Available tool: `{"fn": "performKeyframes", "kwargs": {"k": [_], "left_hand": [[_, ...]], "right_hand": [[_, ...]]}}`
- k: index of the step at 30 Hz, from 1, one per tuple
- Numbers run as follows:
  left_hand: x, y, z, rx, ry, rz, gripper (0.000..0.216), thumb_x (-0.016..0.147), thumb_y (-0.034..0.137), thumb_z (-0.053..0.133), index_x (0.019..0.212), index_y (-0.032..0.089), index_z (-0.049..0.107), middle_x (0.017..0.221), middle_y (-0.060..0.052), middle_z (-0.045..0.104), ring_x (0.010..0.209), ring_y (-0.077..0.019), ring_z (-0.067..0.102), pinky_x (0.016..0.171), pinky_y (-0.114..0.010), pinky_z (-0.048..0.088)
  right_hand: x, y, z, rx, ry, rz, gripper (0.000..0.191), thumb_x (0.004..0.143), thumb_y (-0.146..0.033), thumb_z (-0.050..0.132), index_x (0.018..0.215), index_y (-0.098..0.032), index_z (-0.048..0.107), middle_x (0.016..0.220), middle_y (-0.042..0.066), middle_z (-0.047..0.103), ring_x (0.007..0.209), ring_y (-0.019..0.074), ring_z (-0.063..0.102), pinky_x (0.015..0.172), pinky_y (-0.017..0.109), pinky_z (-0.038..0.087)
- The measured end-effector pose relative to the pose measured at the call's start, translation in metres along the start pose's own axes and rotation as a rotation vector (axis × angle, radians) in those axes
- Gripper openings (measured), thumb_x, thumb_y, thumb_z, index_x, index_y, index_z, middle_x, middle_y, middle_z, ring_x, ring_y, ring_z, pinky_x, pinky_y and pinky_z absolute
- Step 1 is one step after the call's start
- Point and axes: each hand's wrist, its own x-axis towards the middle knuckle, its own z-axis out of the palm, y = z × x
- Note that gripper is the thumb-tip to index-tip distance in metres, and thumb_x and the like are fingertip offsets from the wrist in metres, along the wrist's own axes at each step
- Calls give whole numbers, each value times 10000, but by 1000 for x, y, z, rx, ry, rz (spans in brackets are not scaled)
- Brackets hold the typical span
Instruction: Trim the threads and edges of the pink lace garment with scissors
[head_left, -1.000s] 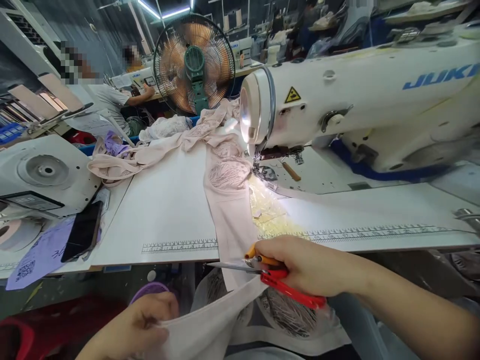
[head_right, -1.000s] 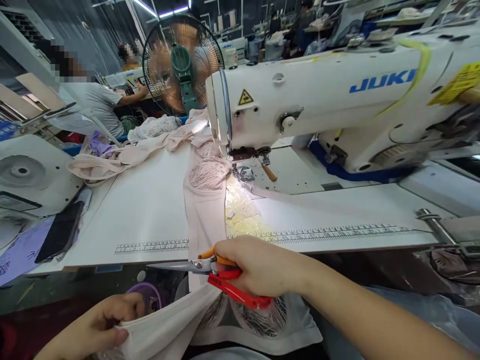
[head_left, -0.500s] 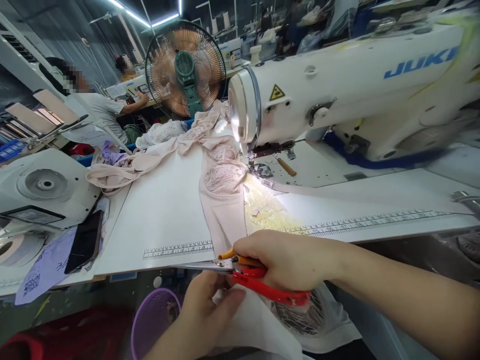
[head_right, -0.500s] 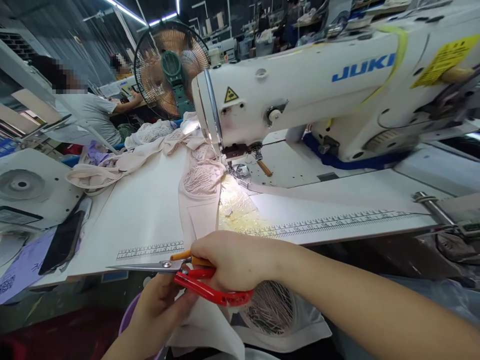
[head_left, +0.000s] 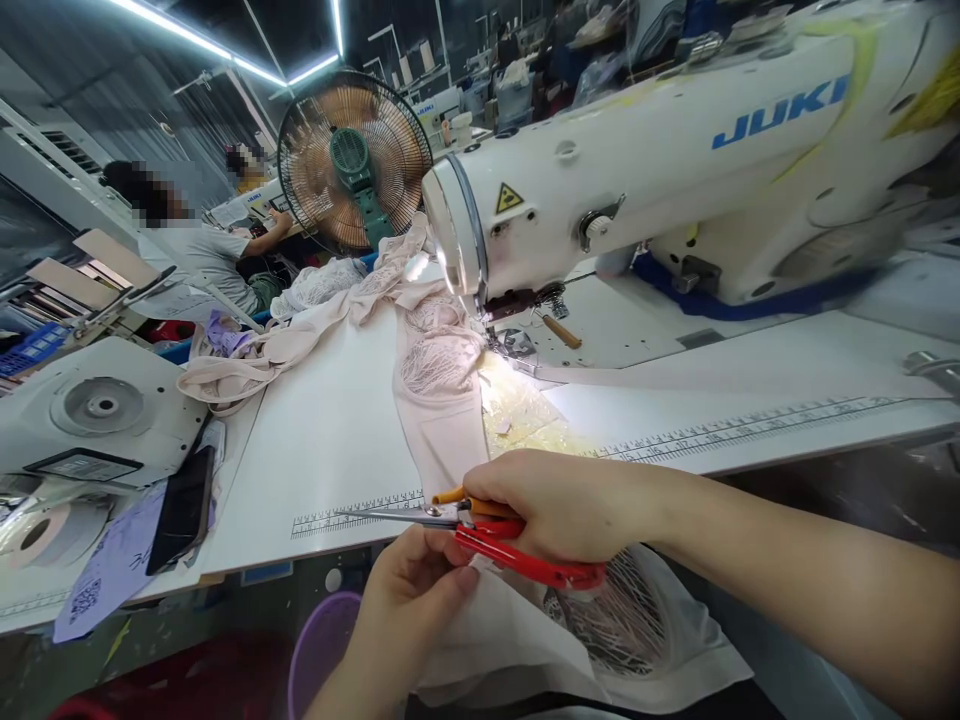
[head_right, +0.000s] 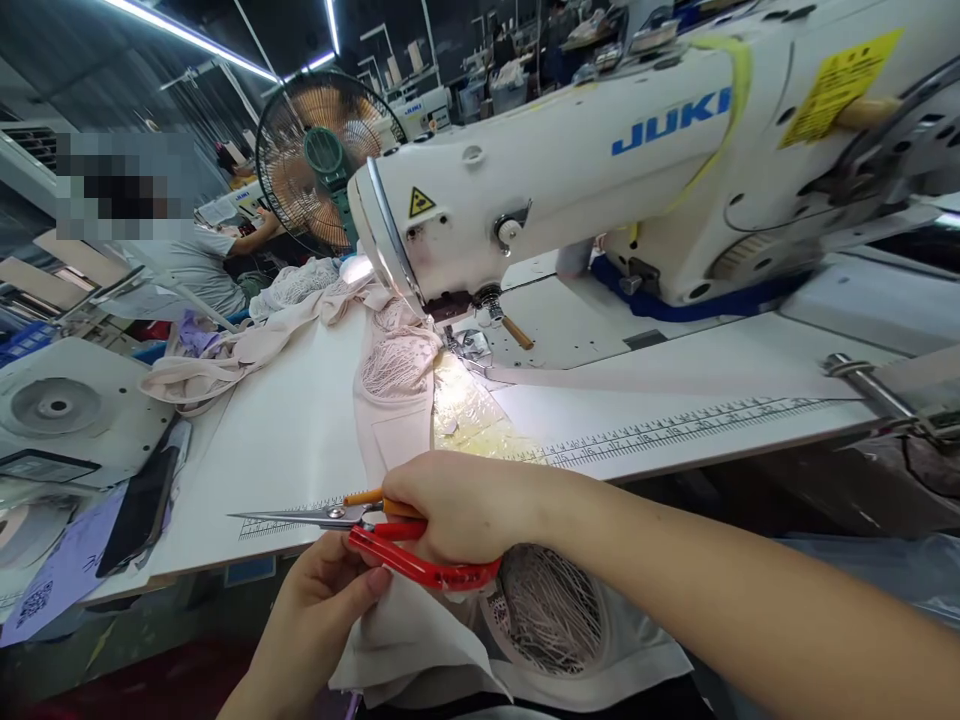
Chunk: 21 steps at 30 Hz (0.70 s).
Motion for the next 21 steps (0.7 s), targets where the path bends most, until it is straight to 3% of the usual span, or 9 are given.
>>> {"fn": "performKeyframes", "kwargs": {"k": [12, 21], "left_hand": [[3, -3, 7, -146, -26, -32, 288, 663, 356, 831, 744, 151, 644, 796, -40, 668, 793, -180, 597, 742, -274, 469], [2, -2, 13, -184, 39, -35, 252, 646, 302, 843, 716, 151, 654, 736, -30, 637, 720, -151, 571, 687, -245, 449]], "right_hand": [[1, -4, -2, -16, -35, 7, 231, 728, -230, 584, 642, -225, 370, 634, -44, 489, 533, 122, 415, 446, 250, 329], [1, -7, -4, 5, -38, -15, 246, 765, -288, 578, 632, -226, 381, 625, -50, 470, 544, 128, 427, 456, 256, 326]]}}
